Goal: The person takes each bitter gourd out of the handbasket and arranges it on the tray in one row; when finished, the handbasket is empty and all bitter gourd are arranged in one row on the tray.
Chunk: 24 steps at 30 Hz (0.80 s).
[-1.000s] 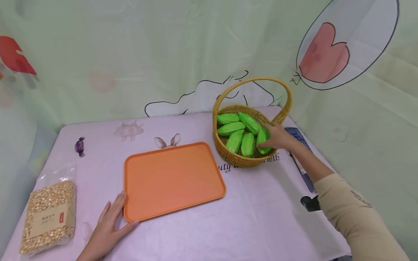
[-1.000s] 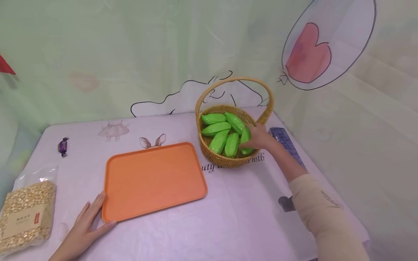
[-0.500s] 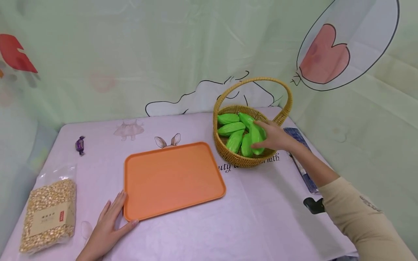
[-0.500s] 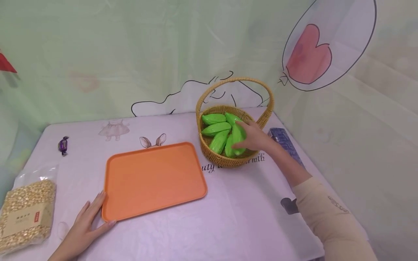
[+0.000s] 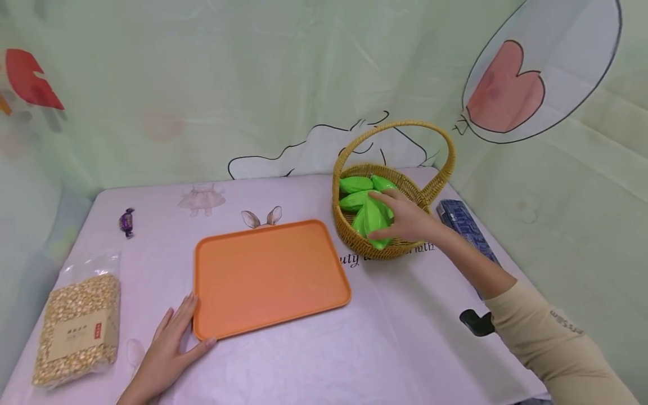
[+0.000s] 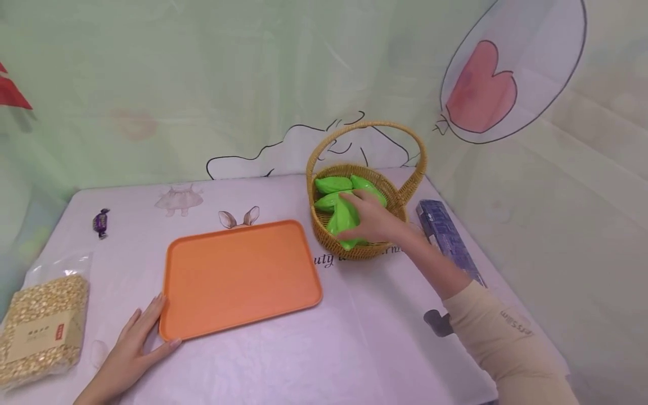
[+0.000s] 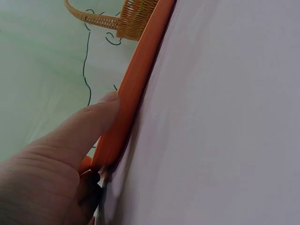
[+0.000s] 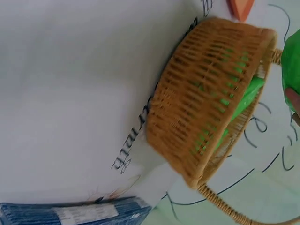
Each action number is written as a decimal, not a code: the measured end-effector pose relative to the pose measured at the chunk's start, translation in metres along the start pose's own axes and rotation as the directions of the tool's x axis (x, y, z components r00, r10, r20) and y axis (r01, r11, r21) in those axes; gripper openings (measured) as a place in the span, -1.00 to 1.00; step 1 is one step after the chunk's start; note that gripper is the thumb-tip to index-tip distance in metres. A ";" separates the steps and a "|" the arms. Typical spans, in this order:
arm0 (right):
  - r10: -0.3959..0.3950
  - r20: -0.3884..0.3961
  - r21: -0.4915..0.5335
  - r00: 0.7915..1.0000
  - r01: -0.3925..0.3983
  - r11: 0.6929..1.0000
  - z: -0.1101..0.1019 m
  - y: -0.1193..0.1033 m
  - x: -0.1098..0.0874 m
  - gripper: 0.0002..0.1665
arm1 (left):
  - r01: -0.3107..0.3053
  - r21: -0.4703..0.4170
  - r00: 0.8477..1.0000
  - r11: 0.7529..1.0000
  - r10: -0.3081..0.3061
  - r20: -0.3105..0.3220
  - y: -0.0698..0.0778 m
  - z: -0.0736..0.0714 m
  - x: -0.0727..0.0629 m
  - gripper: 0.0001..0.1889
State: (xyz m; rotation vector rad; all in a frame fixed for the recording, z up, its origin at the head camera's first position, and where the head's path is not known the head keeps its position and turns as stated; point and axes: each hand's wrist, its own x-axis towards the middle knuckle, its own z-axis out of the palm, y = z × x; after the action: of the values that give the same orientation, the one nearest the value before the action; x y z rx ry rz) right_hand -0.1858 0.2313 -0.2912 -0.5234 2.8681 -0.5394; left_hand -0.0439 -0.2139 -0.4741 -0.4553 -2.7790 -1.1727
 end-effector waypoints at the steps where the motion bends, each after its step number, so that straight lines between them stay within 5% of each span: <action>1: -0.009 0.000 0.006 1.000 0.009 1.000 0.002 -0.004 0.001 0.07 | 0.003 -0.001 1.000 1.000 -0.003 0.003 0.000 0.000 0.000 -0.11; 24: -0.208 0.061 0.142 0.976 0.198 0.970 0.058 -0.077 0.054 0.08 | -0.030 -0.021 0.999 0.999 0.031 0.010 -0.011 0.003 0.004 -0.13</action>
State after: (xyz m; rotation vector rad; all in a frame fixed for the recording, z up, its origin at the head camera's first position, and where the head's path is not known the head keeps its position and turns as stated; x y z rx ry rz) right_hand -0.1989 0.1253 -0.3207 -0.8016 2.6987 -0.7244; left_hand -0.0513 -0.2182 -0.4824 -0.5049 -2.7605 -1.1974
